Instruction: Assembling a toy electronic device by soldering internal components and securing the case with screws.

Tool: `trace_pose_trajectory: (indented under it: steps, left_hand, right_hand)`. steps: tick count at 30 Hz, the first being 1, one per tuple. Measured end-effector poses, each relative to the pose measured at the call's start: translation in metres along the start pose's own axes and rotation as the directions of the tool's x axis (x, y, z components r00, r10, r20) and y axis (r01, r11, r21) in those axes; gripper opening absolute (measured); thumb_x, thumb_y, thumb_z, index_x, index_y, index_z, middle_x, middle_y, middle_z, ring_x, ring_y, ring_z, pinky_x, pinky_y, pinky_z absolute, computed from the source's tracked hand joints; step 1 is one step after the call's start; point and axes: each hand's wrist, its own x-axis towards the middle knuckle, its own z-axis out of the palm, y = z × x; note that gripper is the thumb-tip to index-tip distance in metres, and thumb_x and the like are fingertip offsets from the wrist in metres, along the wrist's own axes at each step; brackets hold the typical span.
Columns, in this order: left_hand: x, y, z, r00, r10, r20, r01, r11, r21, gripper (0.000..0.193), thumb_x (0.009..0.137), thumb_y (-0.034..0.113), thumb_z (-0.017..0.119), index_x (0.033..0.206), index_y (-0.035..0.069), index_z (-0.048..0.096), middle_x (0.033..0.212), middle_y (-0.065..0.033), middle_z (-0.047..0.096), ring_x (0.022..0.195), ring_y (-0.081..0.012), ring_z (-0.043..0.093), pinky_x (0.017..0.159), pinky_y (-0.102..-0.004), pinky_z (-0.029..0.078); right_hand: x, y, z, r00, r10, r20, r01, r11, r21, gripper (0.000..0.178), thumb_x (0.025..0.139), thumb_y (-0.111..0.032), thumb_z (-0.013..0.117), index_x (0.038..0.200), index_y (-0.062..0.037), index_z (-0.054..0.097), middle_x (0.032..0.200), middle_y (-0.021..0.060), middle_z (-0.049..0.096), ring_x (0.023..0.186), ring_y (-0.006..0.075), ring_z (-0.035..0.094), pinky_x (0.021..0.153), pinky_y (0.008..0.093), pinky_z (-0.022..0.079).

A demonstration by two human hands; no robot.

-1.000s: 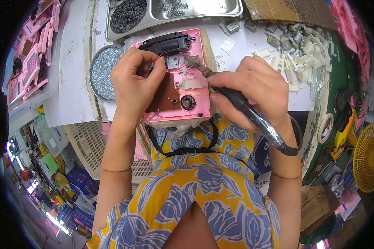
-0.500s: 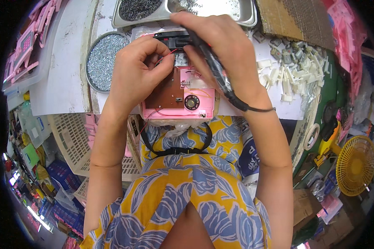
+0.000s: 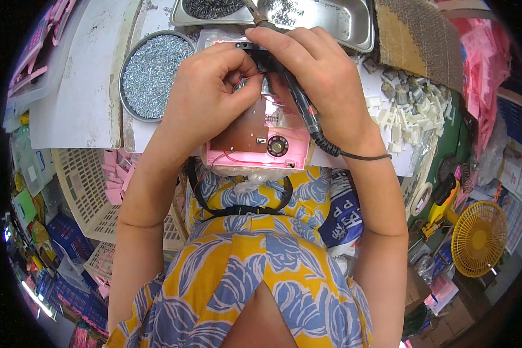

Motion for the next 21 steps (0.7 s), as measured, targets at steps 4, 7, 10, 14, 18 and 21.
trace_pose_trajectory:
  steps: [4,7,10,14,18,21]
  left_hand:
    - [-0.001,-0.001,0.001,1.0,0.001,-0.008,0.0,1.0,0.013,0.012,0.077,0.009,0.072,0.079,0.0,0.064,0.071,-0.0091,0.058,0.059,-0.0208,0.056,0.056,-0.0329,0.046]
    - [-0.001,-0.001,0.0,1.0,0.01,-0.003,-0.009,0.999,0.032,0.012,0.077,0.009,0.072,0.079,0.0,0.064,0.071,-0.0091,0.058,0.058,-0.0207,0.056,0.056,-0.0329,0.046]
    - [0.0,0.001,0.001,1.0,0.006,-0.008,-0.006,1.0,0.028,0.012,0.078,0.009,0.073,0.079,0.0,0.064,0.071,-0.0089,0.058,0.058,-0.0205,0.055,0.056,-0.0327,0.046]
    - [-0.001,0.001,0.003,0.999,0.005,-0.033,-0.005,1.0,0.003,0.012,0.078,0.008,0.073,0.077,0.0,0.064,0.069,-0.0084,0.057,0.058,-0.0196,0.054,0.056,-0.0319,0.044]
    - [-0.001,0.002,0.004,0.999,0.015,-0.042,-0.015,1.0,-0.004,0.012,0.078,0.007,0.074,0.076,0.0,0.064,0.068,-0.0077,0.056,0.057,-0.0183,0.052,0.055,-0.0311,0.042]
    - [-0.003,0.002,0.004,0.998,0.023,-0.05,-0.022,0.999,0.027,0.012,0.078,0.007,0.074,0.076,0.0,0.064,0.067,-0.007,0.055,0.056,-0.0176,0.051,0.054,-0.0308,0.041]
  right_hand:
    - [0.004,0.0,-0.003,0.999,-0.01,0.053,0.01,1.0,0.007,0.054,0.078,-0.007,0.063,0.132,-0.0115,0.062,0.1,0.0088,0.065,0.091,0.0288,0.061,0.081,0.0376,0.051]
    - [0.004,0.001,-0.006,0.997,-0.024,0.072,0.023,1.0,0.018,0.05,0.082,-0.009,0.059,0.132,-0.0115,0.062,0.102,0.0091,0.066,0.093,0.0292,0.062,0.082,0.0377,0.052]
    - [0.003,0.005,-0.006,0.997,-0.031,0.068,0.028,0.999,0.037,0.05,0.082,-0.007,0.062,0.131,-0.0114,0.062,0.103,0.0094,0.066,0.092,0.0284,0.062,0.082,0.0361,0.052]
    - [-0.004,0.006,-0.013,0.994,0.088,0.057,-0.097,0.979,0.18,0.055,0.077,-0.003,0.075,0.13,-0.0112,0.063,0.102,0.0097,0.067,0.088,0.0247,0.065,0.08,0.0317,0.052]
    - [-0.031,-0.005,-0.03,0.937,0.231,-0.262,-0.166,0.955,0.247,0.049,0.078,-0.009,0.085,0.123,-0.0058,0.067,0.105,0.0073,0.071,0.087,0.0146,0.066,0.077,0.027,0.053]
    - [-0.054,-0.027,-0.044,0.866,0.415,-0.279,-0.286,0.868,0.406,0.034,0.082,-0.003,0.078,0.114,0.0031,0.068,0.1,0.0121,0.071,0.083,0.016,0.066,0.076,0.0262,0.053]
